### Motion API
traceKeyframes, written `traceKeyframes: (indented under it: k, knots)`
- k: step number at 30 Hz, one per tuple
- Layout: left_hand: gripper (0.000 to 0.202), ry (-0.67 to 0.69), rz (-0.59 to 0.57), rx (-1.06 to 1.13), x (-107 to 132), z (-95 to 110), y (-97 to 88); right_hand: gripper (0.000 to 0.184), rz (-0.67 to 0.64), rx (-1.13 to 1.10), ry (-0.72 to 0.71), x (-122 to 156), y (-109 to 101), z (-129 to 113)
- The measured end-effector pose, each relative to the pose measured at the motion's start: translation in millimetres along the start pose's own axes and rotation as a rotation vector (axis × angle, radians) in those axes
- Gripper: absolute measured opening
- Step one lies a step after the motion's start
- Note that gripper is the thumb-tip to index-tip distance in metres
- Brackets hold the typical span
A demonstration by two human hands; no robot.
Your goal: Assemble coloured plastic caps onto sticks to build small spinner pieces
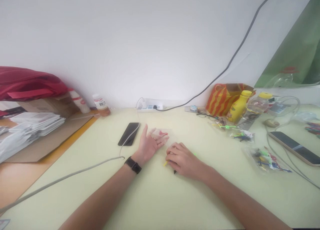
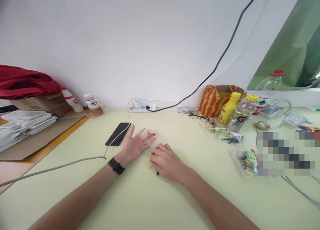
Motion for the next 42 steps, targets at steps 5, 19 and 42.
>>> traceKeyframes:
  k: [5,19,42]
  knots:
    - [0.072,0.001,0.006,0.002,0.1,0.7,-0.4,0.014,0.146,0.028,-0.047,3.6,-17.8,-8.9]
    - [0.063,0.013,0.007,0.01,-1.5,1.5,0.6,0.017,0.853,-0.269,0.091,57.7,-102.1,14.8]
    - [0.031,-0.035,-0.26,0.075,12.6,-13.1,51.7,0.01,0.81,-0.098,0.387,53.0,-77.3,48.2]
Point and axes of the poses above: each hand's wrist, its own x-axis away from the middle knuckle, its own y-axis out of the palm, z = x × y, the point moved 10 cm from there along -x, towards the middle knuckle, and after that the axes turned 12 degrees about -z, right-handed, at the moved point
